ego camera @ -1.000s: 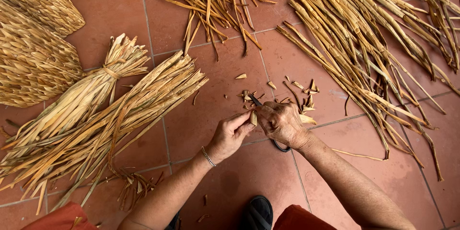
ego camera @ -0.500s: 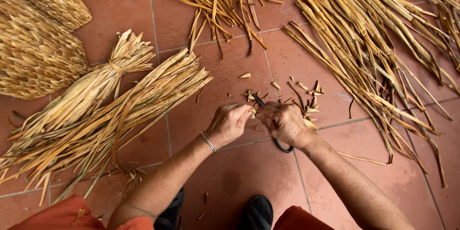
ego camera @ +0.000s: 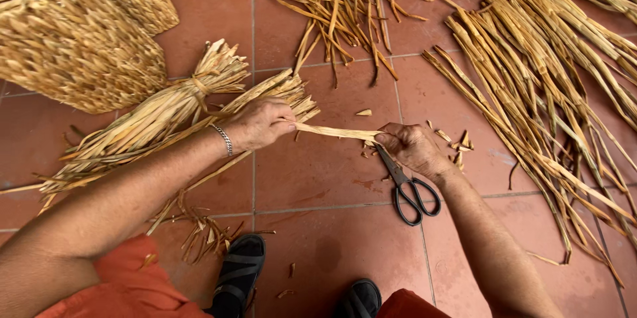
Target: The person uses a pair of scissors to trim the ends of dried plant stalks. They hold a bundle of stalks in their left hand and cut the tips with the scissors in their right hand, dropping the trimmed pieces onto the tiled floor. The person works through a pile of stalks, occasionally adjusting the bundle to reach different sections.
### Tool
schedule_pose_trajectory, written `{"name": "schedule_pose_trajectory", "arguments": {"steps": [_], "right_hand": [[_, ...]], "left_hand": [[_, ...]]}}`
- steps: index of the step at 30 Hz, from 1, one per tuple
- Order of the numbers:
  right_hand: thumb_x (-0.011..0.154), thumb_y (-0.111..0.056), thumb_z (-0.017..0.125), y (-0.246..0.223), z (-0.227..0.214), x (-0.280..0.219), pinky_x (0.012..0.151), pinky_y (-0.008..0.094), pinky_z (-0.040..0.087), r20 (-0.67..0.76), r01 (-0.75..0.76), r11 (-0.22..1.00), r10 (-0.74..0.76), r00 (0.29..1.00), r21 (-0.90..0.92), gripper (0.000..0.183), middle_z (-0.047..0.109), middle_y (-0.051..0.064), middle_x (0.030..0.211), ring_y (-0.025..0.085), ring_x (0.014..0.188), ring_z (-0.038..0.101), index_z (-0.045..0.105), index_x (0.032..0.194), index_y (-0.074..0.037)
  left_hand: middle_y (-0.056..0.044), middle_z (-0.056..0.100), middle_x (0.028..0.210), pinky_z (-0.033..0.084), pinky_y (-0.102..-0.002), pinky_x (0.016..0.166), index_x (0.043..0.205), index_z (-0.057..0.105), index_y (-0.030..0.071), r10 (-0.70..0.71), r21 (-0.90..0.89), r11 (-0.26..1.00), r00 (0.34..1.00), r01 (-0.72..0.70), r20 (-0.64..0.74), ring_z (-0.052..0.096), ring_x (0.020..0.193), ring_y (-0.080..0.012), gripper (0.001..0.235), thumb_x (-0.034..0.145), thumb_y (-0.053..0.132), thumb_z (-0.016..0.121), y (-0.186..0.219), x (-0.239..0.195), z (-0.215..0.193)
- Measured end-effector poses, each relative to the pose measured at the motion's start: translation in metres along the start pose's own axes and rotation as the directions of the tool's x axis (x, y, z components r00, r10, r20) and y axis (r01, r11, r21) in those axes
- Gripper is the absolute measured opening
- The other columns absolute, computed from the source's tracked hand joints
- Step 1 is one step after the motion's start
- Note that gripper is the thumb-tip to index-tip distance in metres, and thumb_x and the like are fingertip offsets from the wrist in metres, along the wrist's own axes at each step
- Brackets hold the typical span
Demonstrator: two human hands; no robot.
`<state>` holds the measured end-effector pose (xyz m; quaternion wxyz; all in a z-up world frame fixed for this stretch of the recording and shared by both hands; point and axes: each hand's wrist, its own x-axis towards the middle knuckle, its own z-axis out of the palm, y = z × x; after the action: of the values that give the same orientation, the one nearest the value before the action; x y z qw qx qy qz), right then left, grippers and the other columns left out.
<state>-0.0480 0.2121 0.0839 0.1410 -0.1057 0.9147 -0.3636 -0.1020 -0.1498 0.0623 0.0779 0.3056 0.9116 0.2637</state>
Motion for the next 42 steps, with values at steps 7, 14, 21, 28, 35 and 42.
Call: {"name": "schedule_pose_trajectory", "arguments": {"steps": [7, 14, 21, 28, 35, 42], "right_hand": [[0.094, -0.042, 0.069, -0.008, 0.023, 0.037, 0.071, 0.034, 0.059, 0.188, -0.055, 0.984, 0.023, 0.982, 0.171, 0.03, 0.077, 0.003, 0.074, 0.011, 0.069, 0.074, 0.078, 0.093, -0.014], [0.086, -0.031, 0.08, -0.015, 0.081, 0.029, 0.073, 0.031, 0.059, 0.257, 0.176, 0.98, -0.195, 0.947, 0.096, 0.021, 0.079, 0.0, 0.088, 0.008, 0.074, 0.069, 0.083, 0.1, -0.014], [0.085, -0.022, 0.081, 0.001, 0.092, 0.056, 0.06, 0.031, 0.052, 0.436, 0.047, 0.875, -0.286, 0.853, 0.482, 0.024, 0.072, 0.004, 0.075, 0.007, 0.065, 0.063, 0.078, 0.101, -0.004], [0.09, -0.026, 0.081, 0.007, 0.097, 0.06, 0.054, 0.03, 0.049, 0.411, -0.17, 0.904, -0.007, 0.912, 0.393, 0.03, 0.067, 0.004, 0.069, 0.011, 0.057, 0.056, 0.077, 0.1, 0.002], [0.097, -0.023, 0.064, 0.008, 0.091, 0.052, 0.057, 0.025, 0.057, 0.384, -0.119, 0.896, -0.061, 0.921, 0.428, 0.025, 0.074, 0.002, 0.072, 0.007, 0.057, 0.065, 0.073, 0.113, -0.007], [0.1, -0.031, 0.064, -0.049, 0.078, 0.044, 0.048, 0.028, 0.051, 0.219, 0.011, 0.981, -0.054, 0.974, 0.195, 0.029, 0.069, 0.004, 0.06, 0.008, 0.048, 0.06, 0.076, 0.103, -0.004]], "left_hand": [[-0.007, 0.067, 0.086, 0.054, -0.04, 0.074, 0.09, 0.069, 0.009, -0.217, 0.141, 0.969, 0.972, 0.203, 0.087, 0.063, 0.083, -0.0199, 0.015, 0.094, 0.023, 0.071, 0.012, -0.043, -0.024], [-0.004, 0.059, 0.083, 0.056, -0.029, 0.059, 0.129, 0.048, 0.015, -0.48, -0.097, 0.736, 0.617, 0.671, 0.624, 0.061, 0.066, -0.0124, 0.038, 0.099, 0.031, 0.063, 0.03, -0.064, 0.055], [-0.002, 0.061, 0.078, 0.051, -0.038, 0.065, 0.096, 0.07, 0.009, -0.436, -0.082, 0.859, 0.808, 0.505, 0.397, 0.059, 0.071, -0.0164, 0.036, 0.105, 0.036, 0.048, 0.014, -0.09, 0.053], [-0.005, 0.06, 0.075, 0.053, -0.042, 0.07, 0.095, 0.068, 0.011, -0.599, 0.08, 0.792, 0.745, 0.606, 0.293, 0.062, 0.073, -0.0199, 0.038, 0.104, 0.045, 0.052, 0.015, -0.109, 0.012], [-0.01, 0.069, 0.109, 0.054, -0.045, 0.09, 0.118, 0.07, 0.012, -0.523, 0.038, 0.844, 0.806, 0.534, 0.277, 0.065, 0.1, -0.0231, 0.036, 0.097, 0.041, 0.063, -0.068, -0.095, 0.053], [-0.015, 0.07, 0.105, 0.055, -0.043, 0.082, 0.136, 0.057, 0.015, -0.271, -0.295, 0.847, 0.837, 0.441, 0.475, 0.069, 0.091, -0.0235, 0.047, 0.098, 0.042, 0.063, -0.021, -0.032, 0.056]]}}
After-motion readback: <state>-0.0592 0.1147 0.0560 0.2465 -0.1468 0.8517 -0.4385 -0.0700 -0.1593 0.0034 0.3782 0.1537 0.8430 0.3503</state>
